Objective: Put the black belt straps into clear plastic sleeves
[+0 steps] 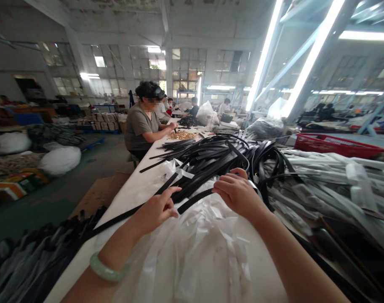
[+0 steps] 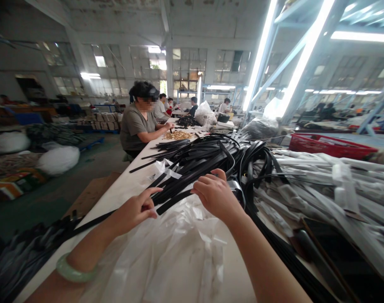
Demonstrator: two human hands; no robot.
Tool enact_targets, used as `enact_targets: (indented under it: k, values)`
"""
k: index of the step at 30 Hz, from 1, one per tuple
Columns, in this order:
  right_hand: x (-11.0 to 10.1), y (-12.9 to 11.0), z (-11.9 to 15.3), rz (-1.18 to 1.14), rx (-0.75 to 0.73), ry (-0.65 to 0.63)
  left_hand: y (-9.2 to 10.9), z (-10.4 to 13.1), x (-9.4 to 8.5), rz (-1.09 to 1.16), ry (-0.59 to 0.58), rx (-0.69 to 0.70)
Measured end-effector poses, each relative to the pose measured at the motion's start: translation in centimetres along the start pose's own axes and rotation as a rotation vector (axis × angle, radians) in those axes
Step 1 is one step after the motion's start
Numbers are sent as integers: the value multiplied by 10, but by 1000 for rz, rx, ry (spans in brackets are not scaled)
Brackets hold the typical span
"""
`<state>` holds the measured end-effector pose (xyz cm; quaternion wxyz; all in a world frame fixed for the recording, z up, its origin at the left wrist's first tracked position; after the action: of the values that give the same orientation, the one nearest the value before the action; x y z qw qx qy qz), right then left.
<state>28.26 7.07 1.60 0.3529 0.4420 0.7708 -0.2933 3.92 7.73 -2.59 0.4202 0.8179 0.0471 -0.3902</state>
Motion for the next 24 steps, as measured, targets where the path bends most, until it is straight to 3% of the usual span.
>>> enact_targets:
  k: [8,17,19,24]
  values:
    - [-10,-9,2,59,-12,42,2,-1,4,36,-42,-19]
    - [-10,-19,3,31,-34,-43,12,-3,4,-10,8,-35]
    - [-13,-20,2,26,-28,-49,15,-3,9,94,36,-61]
    - [-14,-41,6,-128,-74,-121,25,-2,36,632,46,-168]
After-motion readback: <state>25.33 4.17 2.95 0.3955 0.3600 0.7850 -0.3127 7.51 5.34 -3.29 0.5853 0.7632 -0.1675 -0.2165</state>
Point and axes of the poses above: each hand's wrist, its own z-axis away from the middle knuckle, its own x-axis out of the palm, y = z × x, the point moved 4 cm from there along -z, towards the middle knuckle, and after that the axes turned 15 degrees about x, right-handed, at the moved point
